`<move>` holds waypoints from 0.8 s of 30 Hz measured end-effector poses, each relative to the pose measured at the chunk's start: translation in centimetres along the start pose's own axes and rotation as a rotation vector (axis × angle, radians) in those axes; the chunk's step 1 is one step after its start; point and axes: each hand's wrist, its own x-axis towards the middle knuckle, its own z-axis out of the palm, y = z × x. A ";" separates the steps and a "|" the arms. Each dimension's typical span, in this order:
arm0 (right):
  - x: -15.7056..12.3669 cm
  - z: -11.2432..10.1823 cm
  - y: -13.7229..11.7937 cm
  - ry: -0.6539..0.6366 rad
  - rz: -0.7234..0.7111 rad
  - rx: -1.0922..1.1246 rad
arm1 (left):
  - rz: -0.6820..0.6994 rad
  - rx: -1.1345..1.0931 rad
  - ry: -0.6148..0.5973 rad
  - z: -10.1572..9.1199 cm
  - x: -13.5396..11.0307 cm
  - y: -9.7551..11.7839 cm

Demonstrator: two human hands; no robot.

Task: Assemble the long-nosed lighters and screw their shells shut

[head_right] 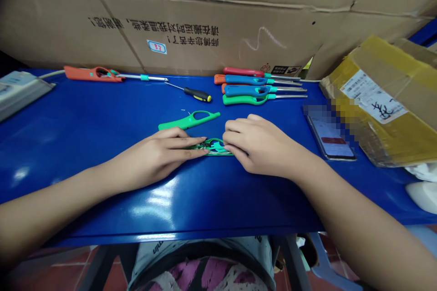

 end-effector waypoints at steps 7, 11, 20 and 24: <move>-0.1 0.4 -0.1 0.010 0.002 0.153 | 0.015 -0.012 0.012 0.1 0.1 0.0; 0.0 0.7 0.1 0.038 0.022 0.226 | 0.019 -0.016 0.013 0.1 0.1 0.0; 0.1 1.2 0.7 0.075 -0.045 0.185 | 0.026 -0.026 0.053 0.2 0.1 0.1; 0.1 1.4 0.9 0.057 -0.041 0.267 | 0.020 -0.032 0.054 0.2 0.1 0.1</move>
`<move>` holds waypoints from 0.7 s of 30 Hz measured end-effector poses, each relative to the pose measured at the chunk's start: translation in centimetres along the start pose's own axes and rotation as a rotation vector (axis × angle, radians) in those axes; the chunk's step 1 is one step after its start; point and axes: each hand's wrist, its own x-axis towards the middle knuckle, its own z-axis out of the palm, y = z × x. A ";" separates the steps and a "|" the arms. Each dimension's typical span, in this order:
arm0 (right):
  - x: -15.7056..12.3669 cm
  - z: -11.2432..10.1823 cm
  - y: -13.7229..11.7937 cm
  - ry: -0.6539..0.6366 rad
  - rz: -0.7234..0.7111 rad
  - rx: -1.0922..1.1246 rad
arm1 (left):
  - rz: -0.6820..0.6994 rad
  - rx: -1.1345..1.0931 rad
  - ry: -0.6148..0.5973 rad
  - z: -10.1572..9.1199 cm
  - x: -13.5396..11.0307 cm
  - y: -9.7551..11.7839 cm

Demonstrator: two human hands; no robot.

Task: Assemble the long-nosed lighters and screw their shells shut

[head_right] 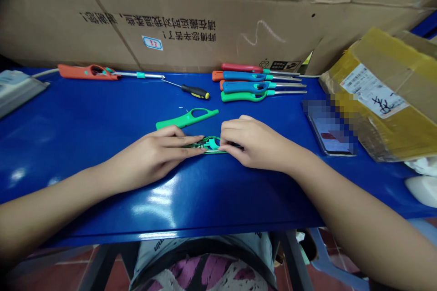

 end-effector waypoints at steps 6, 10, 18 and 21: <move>0.0 -0.1 0.0 0.014 -0.049 -0.026 | -0.010 0.013 -0.018 0.0 -0.1 0.0; 0.0 -0.1 0.0 0.017 -0.062 -0.042 | -0.014 0.030 -0.029 0.0 -0.1 0.0; 0.0 0.1 -0.1 -0.009 -0.062 -0.034 | 0.010 0.055 -0.036 0.0 -0.1 0.2; 0.1 0.4 -0.1 0.011 -0.043 -0.033 | 0.015 0.062 -0.027 -0.1 0.0 0.3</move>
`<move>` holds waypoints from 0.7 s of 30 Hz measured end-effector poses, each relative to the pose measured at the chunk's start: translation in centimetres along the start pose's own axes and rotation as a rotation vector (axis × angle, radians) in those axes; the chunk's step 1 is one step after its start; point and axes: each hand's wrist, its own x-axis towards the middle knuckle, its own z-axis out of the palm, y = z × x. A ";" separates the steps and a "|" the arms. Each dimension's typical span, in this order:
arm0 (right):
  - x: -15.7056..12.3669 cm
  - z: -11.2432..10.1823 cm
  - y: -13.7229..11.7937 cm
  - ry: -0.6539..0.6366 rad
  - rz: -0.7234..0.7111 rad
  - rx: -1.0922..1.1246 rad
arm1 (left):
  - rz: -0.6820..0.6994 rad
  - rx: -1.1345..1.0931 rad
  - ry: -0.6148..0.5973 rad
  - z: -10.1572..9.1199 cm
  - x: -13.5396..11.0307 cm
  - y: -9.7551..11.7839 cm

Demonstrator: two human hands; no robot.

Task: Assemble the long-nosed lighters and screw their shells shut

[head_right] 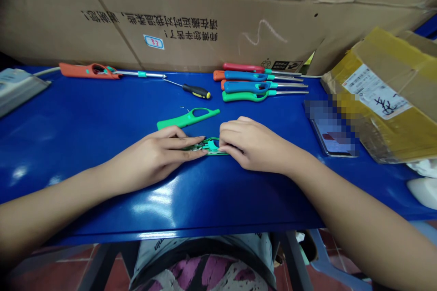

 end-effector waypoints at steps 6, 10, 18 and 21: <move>0.2 0.3 0.1 0.039 -0.005 0.012 | -0.007 0.006 0.010 -0.1 0.1 0.0; 0.1 0.3 0.2 0.062 0.000 0.056 | -0.002 0.016 0.010 -0.1 0.1 0.0; 0.1 0.2 0.1 0.104 0.020 0.136 | -0.001 0.024 0.010 -0.2 0.0 0.0; 0.2 0.2 0.1 0.093 0.010 0.105 | 0.000 0.021 0.010 -0.1 0.0 0.0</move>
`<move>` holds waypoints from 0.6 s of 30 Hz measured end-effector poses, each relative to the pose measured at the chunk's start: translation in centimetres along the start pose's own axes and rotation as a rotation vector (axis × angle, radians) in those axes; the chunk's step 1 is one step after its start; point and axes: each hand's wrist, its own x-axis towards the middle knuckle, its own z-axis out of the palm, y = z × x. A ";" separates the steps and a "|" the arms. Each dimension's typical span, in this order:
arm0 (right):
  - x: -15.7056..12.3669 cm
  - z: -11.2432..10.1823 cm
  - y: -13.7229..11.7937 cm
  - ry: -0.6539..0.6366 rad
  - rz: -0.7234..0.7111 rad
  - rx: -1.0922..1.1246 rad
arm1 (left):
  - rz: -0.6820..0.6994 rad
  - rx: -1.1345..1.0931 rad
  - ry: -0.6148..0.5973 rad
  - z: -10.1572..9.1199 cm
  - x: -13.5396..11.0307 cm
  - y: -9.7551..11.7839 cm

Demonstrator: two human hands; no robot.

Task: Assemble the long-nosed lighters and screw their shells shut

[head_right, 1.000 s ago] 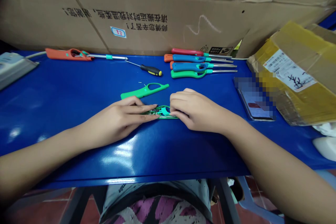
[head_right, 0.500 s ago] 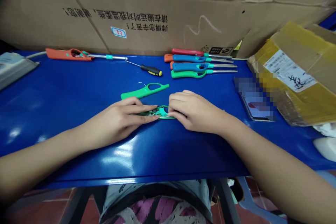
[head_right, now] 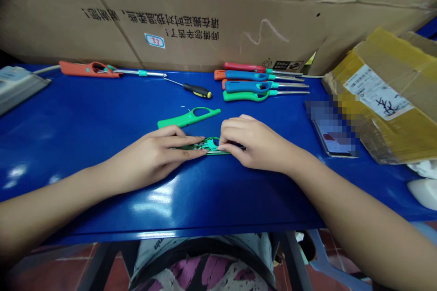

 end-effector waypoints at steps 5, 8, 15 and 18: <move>-0.1 0.0 0.1 -0.037 0.004 0.039 | -0.009 -0.012 -0.001 0.0 0.0 0.0; -0.1 -0.1 0.1 -0.036 -0.009 -0.010 | -0.013 -0.019 0.007 0.0 0.0 0.0; -0.1 -0.1 -0.1 -0.054 -0.063 -0.127 | -0.033 -0.015 0.003 0.0 0.0 0.1; -0.1 -0.1 -0.2 -0.034 -0.065 -0.122 | -0.032 -0.012 0.005 0.0 0.0 0.1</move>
